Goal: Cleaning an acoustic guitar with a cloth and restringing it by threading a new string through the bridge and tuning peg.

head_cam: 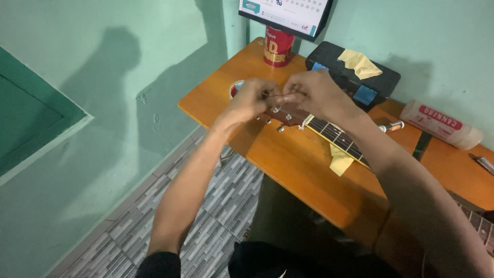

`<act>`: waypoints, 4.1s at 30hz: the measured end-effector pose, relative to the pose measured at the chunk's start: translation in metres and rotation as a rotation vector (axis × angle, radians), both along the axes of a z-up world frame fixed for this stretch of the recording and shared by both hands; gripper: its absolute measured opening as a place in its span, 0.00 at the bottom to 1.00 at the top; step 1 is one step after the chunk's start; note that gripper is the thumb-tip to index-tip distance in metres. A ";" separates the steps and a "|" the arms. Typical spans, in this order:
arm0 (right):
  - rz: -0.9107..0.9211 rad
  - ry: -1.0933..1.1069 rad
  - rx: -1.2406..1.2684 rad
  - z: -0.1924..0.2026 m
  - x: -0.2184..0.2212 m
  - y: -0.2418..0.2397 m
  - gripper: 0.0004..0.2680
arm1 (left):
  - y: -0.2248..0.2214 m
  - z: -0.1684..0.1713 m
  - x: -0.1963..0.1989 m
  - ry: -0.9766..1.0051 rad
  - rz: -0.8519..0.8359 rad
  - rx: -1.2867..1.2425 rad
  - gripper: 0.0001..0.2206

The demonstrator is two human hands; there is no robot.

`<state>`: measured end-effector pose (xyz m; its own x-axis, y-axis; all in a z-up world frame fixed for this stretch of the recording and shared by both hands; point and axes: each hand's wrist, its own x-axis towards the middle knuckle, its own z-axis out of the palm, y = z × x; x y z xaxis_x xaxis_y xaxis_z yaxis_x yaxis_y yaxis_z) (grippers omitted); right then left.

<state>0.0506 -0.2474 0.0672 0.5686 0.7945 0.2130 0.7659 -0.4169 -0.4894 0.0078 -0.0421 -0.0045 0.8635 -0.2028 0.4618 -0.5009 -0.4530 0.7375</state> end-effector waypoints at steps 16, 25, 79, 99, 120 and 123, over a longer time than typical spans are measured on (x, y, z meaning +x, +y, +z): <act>-0.093 -0.167 -0.099 -0.071 0.024 -0.047 0.03 | -0.021 -0.076 -0.003 0.103 0.160 -0.225 0.03; -0.153 -0.322 -0.234 -0.080 0.023 -0.044 0.06 | -0.037 -0.093 -0.010 0.107 0.324 -0.343 0.09; -0.298 0.145 0.088 -0.092 -0.006 -0.082 0.07 | -0.007 -0.058 -0.146 0.685 0.154 -0.577 0.32; -0.177 -0.199 0.156 -0.094 -0.014 -0.071 0.05 | -0.069 -0.085 -0.006 0.191 0.610 0.167 0.05; -0.229 -0.363 0.355 -0.121 -0.019 -0.068 0.03 | -0.044 -0.071 -0.020 0.311 0.305 -0.394 0.06; -0.186 -0.388 0.365 -0.102 -0.028 -0.068 0.02 | -0.037 -0.076 -0.015 0.308 0.284 -0.374 0.05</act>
<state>0.0227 -0.3151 -0.0346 0.5171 0.5240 0.6768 0.8484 -0.4180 -0.3247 -0.0072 -0.0792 -0.0805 0.9666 0.1866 0.1759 -0.1339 -0.2179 0.9667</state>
